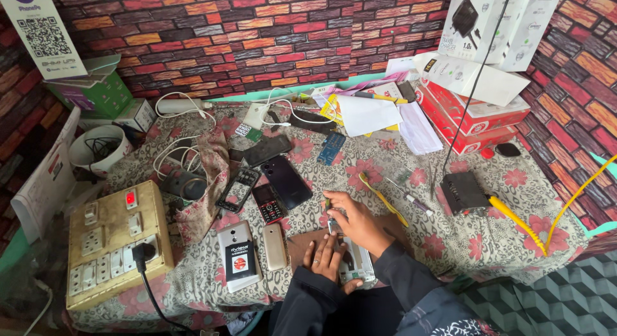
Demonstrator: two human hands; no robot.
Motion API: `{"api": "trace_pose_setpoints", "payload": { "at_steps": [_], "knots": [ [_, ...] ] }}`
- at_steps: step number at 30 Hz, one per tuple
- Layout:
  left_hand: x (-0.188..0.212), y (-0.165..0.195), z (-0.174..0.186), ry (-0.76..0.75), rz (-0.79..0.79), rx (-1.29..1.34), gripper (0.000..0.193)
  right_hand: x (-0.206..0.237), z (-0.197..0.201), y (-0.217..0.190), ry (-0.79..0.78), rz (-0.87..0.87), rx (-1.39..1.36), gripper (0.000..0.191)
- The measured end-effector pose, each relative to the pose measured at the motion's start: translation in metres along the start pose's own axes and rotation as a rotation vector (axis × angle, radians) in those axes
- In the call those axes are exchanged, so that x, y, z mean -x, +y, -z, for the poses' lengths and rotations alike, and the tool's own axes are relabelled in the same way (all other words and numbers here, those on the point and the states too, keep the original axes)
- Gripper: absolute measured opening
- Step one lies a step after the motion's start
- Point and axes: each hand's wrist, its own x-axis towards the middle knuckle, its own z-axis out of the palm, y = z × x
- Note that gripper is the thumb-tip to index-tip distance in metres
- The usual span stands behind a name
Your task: The person repairs a disassembled smartphone on a cluttered workbench. They use a screwdriver and a pry tool to work on the phone's internal components, reposition the phone body, and handle small parts while other phones and tools lie around the bench.
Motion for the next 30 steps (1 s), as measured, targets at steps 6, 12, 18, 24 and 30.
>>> {"api": "trace_pose_setpoints", "payload": {
  "at_steps": [6,12,18,24,30],
  "knots": [
    [0.001,-0.003,-0.009,0.01,-0.003,-0.018,0.096,-0.007,-0.002,0.0,-0.046,0.117,0.151,0.037],
    [-0.002,-0.004,-0.016,0.005,0.021,-0.001,0.098,-0.014,-0.001,0.001,-0.055,0.087,0.038,0.041],
    [-0.005,-0.005,-0.015,-0.042,0.04,-0.008,0.098,-0.018,-0.002,-0.001,-0.025,0.106,0.105,0.042],
    [-0.006,-0.004,-0.009,-0.047,0.055,0.017,0.097,-0.014,0.005,-0.007,0.037,-0.063,0.123,0.049],
    [-0.006,-0.004,-0.006,-0.068,0.061,0.016,0.097,-0.01,0.033,0.007,0.29,-0.085,-0.208,0.058]
  ]
}}
